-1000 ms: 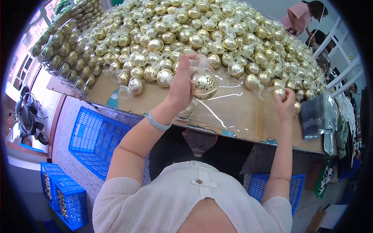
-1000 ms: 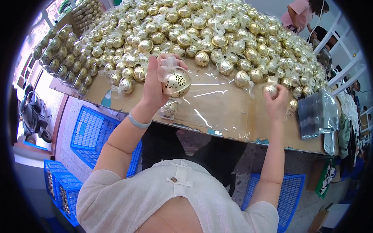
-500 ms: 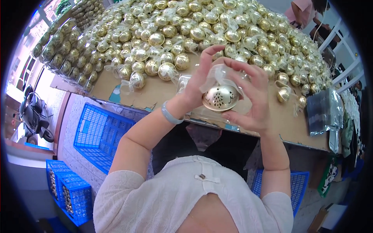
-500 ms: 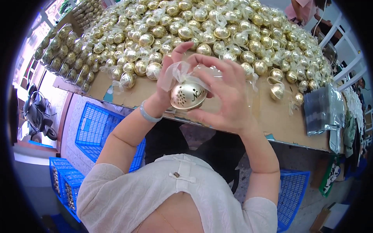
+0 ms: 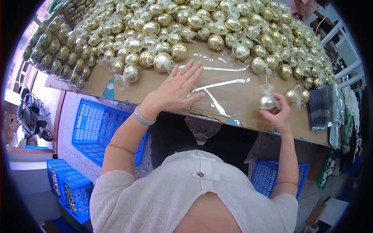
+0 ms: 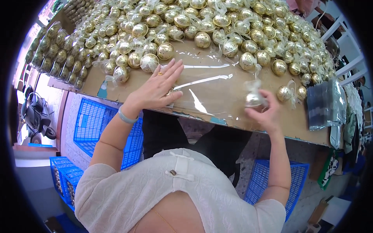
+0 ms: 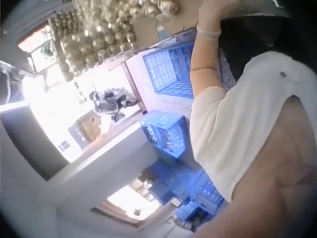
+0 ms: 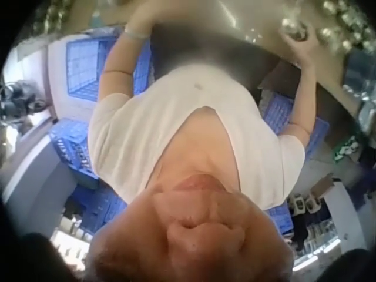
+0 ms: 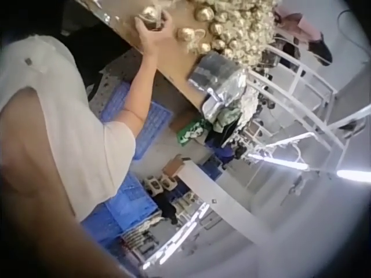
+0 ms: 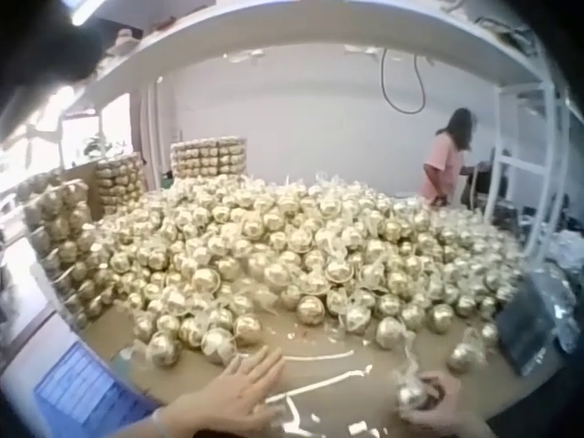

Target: Manually counting and packing gold Christmas ornaments into clear plastic bags.

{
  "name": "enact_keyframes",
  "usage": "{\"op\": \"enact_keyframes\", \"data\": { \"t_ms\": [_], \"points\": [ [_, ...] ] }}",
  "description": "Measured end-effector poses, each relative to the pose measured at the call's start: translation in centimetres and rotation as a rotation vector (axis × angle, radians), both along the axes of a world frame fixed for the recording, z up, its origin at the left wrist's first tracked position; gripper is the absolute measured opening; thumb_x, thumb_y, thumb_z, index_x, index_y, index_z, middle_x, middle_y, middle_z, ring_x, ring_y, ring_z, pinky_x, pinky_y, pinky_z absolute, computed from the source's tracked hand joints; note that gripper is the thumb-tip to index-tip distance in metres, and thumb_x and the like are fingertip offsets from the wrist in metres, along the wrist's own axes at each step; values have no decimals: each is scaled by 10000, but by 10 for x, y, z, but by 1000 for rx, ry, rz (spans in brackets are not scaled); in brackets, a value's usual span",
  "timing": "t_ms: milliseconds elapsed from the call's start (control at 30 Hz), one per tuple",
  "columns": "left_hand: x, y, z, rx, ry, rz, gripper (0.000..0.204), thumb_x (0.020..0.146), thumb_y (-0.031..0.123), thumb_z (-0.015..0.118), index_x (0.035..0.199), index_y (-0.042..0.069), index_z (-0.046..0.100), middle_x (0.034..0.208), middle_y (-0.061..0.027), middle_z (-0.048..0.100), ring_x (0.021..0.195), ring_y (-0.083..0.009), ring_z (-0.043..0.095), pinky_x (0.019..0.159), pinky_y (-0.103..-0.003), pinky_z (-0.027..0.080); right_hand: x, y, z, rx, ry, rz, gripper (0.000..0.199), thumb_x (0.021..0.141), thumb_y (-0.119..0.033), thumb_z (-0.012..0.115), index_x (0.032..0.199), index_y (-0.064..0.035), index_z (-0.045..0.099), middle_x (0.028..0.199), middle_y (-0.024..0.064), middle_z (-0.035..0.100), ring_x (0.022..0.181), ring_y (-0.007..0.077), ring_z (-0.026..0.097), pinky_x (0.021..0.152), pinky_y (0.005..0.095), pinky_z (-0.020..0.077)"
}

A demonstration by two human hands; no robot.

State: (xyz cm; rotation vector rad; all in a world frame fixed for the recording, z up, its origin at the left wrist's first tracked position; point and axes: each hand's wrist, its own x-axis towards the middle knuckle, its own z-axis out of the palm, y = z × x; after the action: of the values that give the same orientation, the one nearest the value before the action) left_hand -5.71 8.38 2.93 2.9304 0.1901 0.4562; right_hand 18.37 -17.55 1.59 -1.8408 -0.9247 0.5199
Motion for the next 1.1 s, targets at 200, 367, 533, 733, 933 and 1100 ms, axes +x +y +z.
{"op": "enact_keyframes", "data": {
  "t_ms": [200,367,533,733,933,1100],
  "points": [
    [-10,2,-5,-230,74,-25,723,852,350,434,1417,40,107,1472,-146,147,1370,-284,101,1094,-470,44,-16,69,-26,149,-332,486,606,587,-125,804,1142,-73,568,1099,80,583,950,183,574,810,285,468],
    [-8,6,-6,-314,67,-84,752,836,333,443,1423,48,68,1466,-156,166,1370,-300,93,1083,-507,34,-44,118,-40,245,-398,511,590,634,-153,780,1173,-67,556,1100,107,586,957,194,573,810,305,466],
    [-6,5,-3,-216,117,-115,669,846,325,425,1421,98,169,1463,-108,215,1371,-313,85,1066,-544,28,-63,133,-22,88,-53,440,567,664,-167,752,1174,-32,545,997,116,618,900,175,589,790,298,467],
    [-7,1,3,-133,176,-126,539,860,300,399,1373,145,343,1451,-50,269,1368,-310,118,1071,-522,26,-78,136,-15,56,131,313,558,659,-142,729,1170,-17,541,863,96,627,763,143,583,718,290,472],
    [-2,-6,6,-126,204,-61,536,845,269,407,1362,140,359,1447,-52,278,1359,-316,155,1076,-510,22,-38,107,-28,-91,-19,323,493,684,-134,713,1149,-56,570,822,86,631,756,156,602,705,286,482],
    [-4,-7,0,-106,160,-41,532,834,265,437,1352,157,373,1432,-37,308,1346,-323,187,1061,-558,67,42,10,-30,-156,-615,-853,471,682,-344,732,967,-16,553,912,147,603,826,275,592,725,365,485]
  ]
}}
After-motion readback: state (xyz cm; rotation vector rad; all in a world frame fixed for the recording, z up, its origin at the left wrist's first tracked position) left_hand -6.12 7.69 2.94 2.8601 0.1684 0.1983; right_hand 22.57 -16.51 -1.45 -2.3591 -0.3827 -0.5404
